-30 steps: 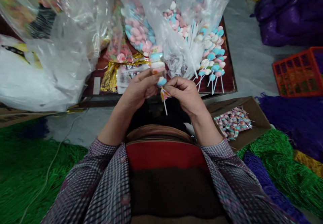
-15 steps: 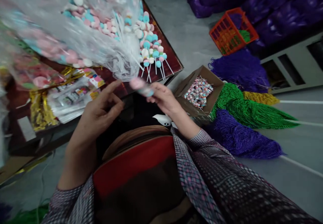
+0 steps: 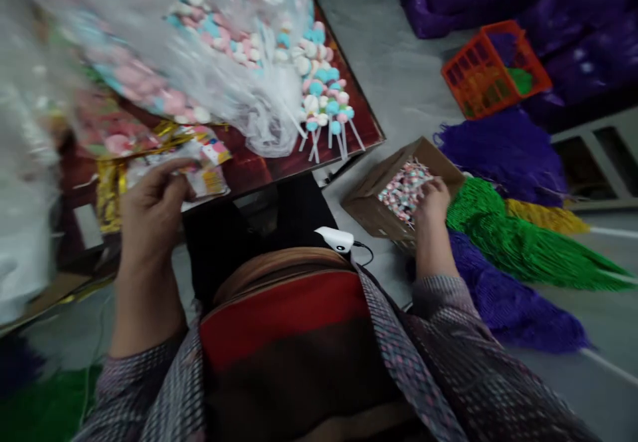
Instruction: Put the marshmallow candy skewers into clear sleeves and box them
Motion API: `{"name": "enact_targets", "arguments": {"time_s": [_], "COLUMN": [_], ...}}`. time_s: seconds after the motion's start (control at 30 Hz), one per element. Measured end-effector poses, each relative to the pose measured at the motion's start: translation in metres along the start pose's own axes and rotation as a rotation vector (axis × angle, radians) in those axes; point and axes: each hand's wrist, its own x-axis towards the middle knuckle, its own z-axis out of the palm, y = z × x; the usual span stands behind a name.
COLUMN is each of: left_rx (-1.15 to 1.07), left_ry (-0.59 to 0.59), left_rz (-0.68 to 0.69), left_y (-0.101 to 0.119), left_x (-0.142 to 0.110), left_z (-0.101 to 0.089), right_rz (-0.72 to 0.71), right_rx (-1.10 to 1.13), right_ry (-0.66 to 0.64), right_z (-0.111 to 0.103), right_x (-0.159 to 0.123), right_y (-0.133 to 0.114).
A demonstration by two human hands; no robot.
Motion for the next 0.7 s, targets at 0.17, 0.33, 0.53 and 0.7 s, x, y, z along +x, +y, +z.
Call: {"name": "enact_targets", "arguments": {"time_s": [0.17,0.33,0.53,0.7], "left_rx": [0.342,0.528,0.561,0.668], "left_ry": [0.18,0.141,0.103,-0.009], "left_rz": [0.339,0.276,0.259,0.144], "left_y": [-0.057,-0.069,-0.049,-0.038], "left_x": [0.025,0.04,0.052,0.055], "left_z": [-0.022,-0.007,0.021,0.037], "right_rz": [-0.148,-0.343,-0.272,-0.199], "right_rx": [0.269,0.176,0.189,0.173], "right_ry": [-0.048,-0.398,-0.717,-0.856], "right_z": [0.073,0.138,0.187,0.203], "right_x": [-0.046,-0.111,-0.148,-0.164], "right_y": [-0.067,-0.111,-0.107,-0.098]}}
